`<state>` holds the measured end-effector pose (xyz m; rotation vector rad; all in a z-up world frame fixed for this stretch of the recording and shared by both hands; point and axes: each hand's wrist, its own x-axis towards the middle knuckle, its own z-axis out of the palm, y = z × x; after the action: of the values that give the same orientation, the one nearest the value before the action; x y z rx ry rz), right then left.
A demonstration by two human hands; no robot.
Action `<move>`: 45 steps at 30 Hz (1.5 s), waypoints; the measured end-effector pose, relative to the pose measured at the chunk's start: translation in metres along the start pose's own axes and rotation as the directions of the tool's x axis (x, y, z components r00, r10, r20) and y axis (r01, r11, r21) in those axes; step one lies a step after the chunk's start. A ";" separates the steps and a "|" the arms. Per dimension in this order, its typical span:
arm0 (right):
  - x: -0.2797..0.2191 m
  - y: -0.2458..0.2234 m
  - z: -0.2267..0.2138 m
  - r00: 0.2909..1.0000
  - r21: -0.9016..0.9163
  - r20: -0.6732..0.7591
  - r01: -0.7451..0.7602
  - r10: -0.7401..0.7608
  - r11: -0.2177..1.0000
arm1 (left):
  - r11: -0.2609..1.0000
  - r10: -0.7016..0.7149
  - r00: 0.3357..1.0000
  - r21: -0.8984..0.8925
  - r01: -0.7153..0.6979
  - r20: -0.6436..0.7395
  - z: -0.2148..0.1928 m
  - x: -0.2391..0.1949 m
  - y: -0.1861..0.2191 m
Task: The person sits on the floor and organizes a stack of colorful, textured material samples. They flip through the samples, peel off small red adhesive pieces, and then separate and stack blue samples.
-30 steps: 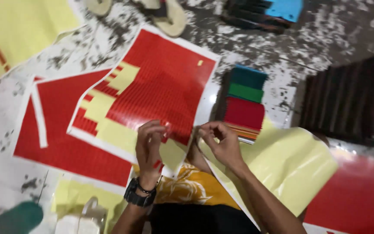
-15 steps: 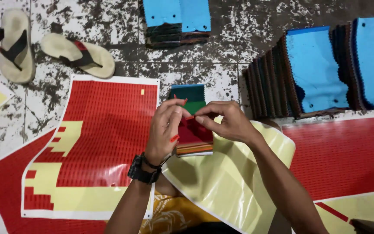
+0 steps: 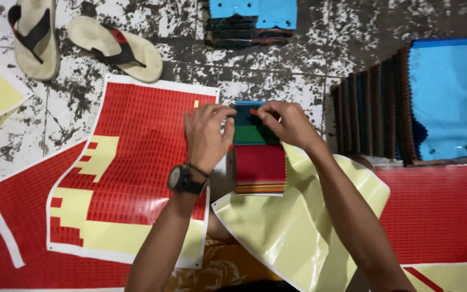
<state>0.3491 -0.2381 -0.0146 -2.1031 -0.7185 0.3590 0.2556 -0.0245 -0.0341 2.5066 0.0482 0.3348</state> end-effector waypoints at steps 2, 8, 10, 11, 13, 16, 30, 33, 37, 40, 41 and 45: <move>0.008 0.011 0.013 0.999 0.005 0.041 -0.026 0.026 1.000 | 0.998 0.003 0.999 0.057 -0.005 0.034 0.018 0.001 -0.019; 0.026 0.031 0.031 0.992 -0.048 0.108 -0.060 0.065 0.997 | 0.980 0.079 0.995 0.177 -0.087 0.054 0.037 -0.004 -0.039; 0.028 0.037 0.035 0.991 -0.061 0.118 -0.059 0.066 0.996 | 0.976 0.100 0.994 0.189 -0.108 0.052 0.040 -0.004 -0.041; 0.029 0.041 0.036 0.990 -0.081 0.118 -0.068 0.077 0.994 | 0.972 0.116 0.992 0.198 -0.125 0.056 0.040 -0.004 -0.041; 0.031 0.044 0.039 0.989 -0.101 0.120 -0.075 0.087 0.992 | 0.968 0.130 0.990 0.208 -0.139 0.058 0.043 -0.002 -0.042; 0.030 0.045 0.042 0.984 -0.146 0.120 -0.117 0.135 0.982 | 0.925 0.226 0.973 0.301 -0.232 0.056 0.048 -0.001 -0.042; 0.038 0.058 0.034 0.999 -0.585 0.028 -0.021 0.046 0.811 | 0.889 0.253 0.962 0.370 -0.271 0.099 0.046 0.011 -0.028; 0.035 0.094 0.049 0.993 -0.550 -0.057 0.054 -0.102 0.834 | 0.918 0.243 0.965 0.299 -0.262 0.101 0.053 0.011 -0.038; 0.024 0.093 0.049 0.931 -0.671 -0.095 0.202 -0.354 0.713 | 0.984 0.149 0.989 0.101 -0.149 0.011 0.046 0.012 -0.043; 0.019 0.078 0.046 0.819 -0.727 -0.145 0.292 -0.555 0.621 | 0.984 0.000 0.998 -0.177 -0.012 -0.069 0.037 0.011 -0.043; 0.020 0.077 0.046 0.798 -0.736 -0.146 0.307 -0.585 0.603 | 0.966 -0.038 0.995 -0.258 0.014 -0.090 0.040 0.011 -0.045; 0.020 0.083 0.049 0.794 -0.674 -0.136 0.363 -0.592 0.643 | 0.901 -0.132 0.988 -0.424 0.087 -0.078 0.041 0.007 -0.047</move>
<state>0.3706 -0.2329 -0.1102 -2.3467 -1.2713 -0.6419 0.2747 -0.0086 -0.0916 2.0474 0.1442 0.3856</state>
